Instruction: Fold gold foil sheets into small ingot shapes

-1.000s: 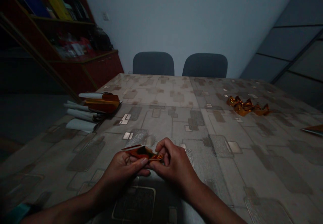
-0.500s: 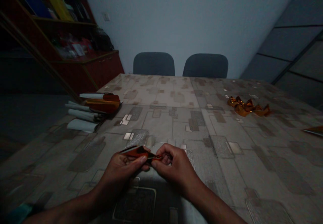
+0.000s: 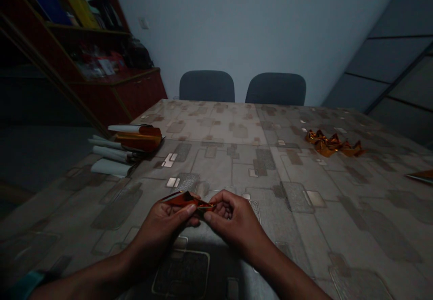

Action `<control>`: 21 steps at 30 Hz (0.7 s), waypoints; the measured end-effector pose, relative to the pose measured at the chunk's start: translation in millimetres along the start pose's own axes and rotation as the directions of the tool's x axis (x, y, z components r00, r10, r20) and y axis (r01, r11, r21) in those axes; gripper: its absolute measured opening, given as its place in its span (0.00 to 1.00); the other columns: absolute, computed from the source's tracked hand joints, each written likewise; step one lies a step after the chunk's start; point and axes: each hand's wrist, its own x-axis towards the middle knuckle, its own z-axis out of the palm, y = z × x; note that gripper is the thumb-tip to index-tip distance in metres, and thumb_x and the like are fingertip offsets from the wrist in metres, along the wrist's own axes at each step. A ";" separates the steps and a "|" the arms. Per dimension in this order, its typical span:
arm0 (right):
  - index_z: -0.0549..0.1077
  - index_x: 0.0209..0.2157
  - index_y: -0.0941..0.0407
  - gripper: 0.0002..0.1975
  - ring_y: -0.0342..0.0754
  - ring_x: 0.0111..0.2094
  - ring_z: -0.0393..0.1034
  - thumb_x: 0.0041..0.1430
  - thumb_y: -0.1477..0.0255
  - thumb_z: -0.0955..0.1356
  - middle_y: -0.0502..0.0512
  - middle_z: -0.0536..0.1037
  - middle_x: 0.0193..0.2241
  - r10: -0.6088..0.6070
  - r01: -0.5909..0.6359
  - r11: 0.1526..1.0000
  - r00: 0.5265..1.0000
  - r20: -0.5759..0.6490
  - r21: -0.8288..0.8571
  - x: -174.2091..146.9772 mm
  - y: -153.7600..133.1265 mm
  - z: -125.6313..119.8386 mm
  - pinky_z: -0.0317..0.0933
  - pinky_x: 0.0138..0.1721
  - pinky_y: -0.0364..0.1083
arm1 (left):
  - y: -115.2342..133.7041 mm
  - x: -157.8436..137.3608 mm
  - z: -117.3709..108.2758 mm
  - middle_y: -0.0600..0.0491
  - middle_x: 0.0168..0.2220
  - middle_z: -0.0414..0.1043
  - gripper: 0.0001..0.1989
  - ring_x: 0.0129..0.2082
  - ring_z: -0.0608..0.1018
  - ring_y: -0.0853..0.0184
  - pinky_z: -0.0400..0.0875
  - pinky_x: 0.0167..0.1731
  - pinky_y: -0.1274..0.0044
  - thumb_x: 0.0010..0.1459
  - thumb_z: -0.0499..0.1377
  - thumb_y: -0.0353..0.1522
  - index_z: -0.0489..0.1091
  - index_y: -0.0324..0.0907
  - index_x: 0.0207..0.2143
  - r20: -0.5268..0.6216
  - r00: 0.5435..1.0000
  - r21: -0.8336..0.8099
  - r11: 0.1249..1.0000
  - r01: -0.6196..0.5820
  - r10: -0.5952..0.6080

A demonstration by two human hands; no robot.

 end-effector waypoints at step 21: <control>0.69 0.29 0.56 0.08 0.43 0.24 0.55 0.53 0.65 0.69 0.45 0.64 0.21 -0.061 0.057 0.996 0.997 -0.049 -0.073 -2.3 -2.9 1.0 0.49 0.26 0.44 | -2.2 1.9 0.7 0.53 0.24 0.77 0.12 0.25 0.76 0.71 0.71 0.28 0.83 0.48 0.70 0.38 0.78 0.37 0.28 -0.008 0.999 -0.013 0.999 -0.045 0.044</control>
